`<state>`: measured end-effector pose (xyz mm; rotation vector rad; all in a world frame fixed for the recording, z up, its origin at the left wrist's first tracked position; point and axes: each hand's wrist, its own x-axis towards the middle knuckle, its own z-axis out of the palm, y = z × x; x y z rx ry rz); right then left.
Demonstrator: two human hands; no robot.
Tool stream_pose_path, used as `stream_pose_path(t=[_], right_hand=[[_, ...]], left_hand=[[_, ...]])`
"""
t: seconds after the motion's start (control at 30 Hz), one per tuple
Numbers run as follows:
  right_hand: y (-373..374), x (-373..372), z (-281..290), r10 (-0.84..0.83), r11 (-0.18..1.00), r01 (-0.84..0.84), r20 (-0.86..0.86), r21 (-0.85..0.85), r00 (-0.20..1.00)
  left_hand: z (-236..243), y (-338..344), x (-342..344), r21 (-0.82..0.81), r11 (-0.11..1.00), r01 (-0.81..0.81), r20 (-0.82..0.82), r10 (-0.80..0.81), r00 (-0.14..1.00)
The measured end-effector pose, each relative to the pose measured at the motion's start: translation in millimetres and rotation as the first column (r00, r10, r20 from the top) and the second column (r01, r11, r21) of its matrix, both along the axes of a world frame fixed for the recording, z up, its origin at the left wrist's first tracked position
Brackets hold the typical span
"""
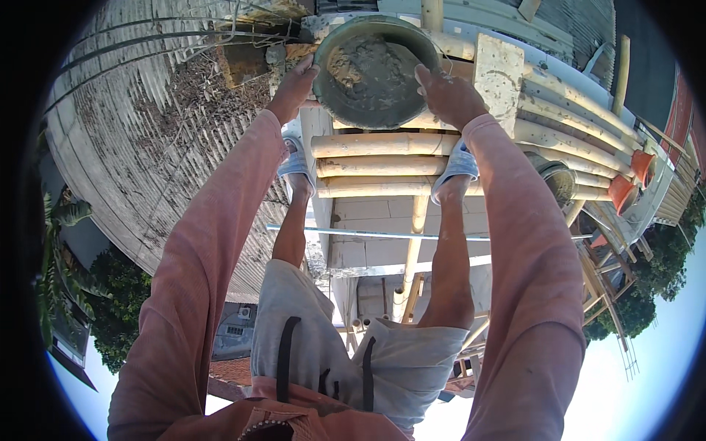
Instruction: The person applies mortar from a bucket onto a structure using a trowel.
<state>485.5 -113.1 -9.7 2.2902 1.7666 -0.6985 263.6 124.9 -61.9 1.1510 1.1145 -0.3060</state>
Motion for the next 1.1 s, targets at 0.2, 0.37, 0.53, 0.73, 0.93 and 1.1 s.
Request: stream_pose_path(t=[0.2, 0.37, 0.53, 0.73, 0.93, 1.1], right_hand=[[-25.6, -40.3, -2.9, -0.332, 0.943, 0.328, -0.254, -0.061, 0.908], [-20.9, -101.1, -1.5, -0.538, 0.814, 0.569, -0.521, -0.117, 0.662], [-3.6, -140.3, -14.6, -0.706, 0.649, 0.726, -0.535, -0.228, 0.464], [-12.7, -164.6, -19.2, -0.739, 0.321, 0.834, -0.669, -0.449, -0.076], [-17.6, -172.4, -15.8, -0.523, 0.151, 0.79, -0.726, -0.595, -0.447], [-24.6, -176.0, -21.3, -0.452, 0.136, 0.812, -0.765, -0.567, -0.459]], left_hand=[[-1.0, -11.0, -4.3, 0.029, 0.999, -0.028, 0.024, 0.027, 0.999], [-11.7, -17.5, -23.3, -0.036, 0.996, -0.083, 0.017, 0.083, 0.996], [-13.0, -19.1, -23.8, -0.07, 0.996, -0.061, 0.046, 0.064, 0.997], [-12.5, -18.3, -27.2, 0.009, 1.0, -0.013, 0.06, 0.013, 0.998], [-18.9, -8.1, -34.6, 0.143, 0.98, 0.14, 0.036, -0.146, 0.989], [-20.8, -12.0, -32.7, 0.205, 0.969, 0.136, 0.021, -0.143, 0.989]])
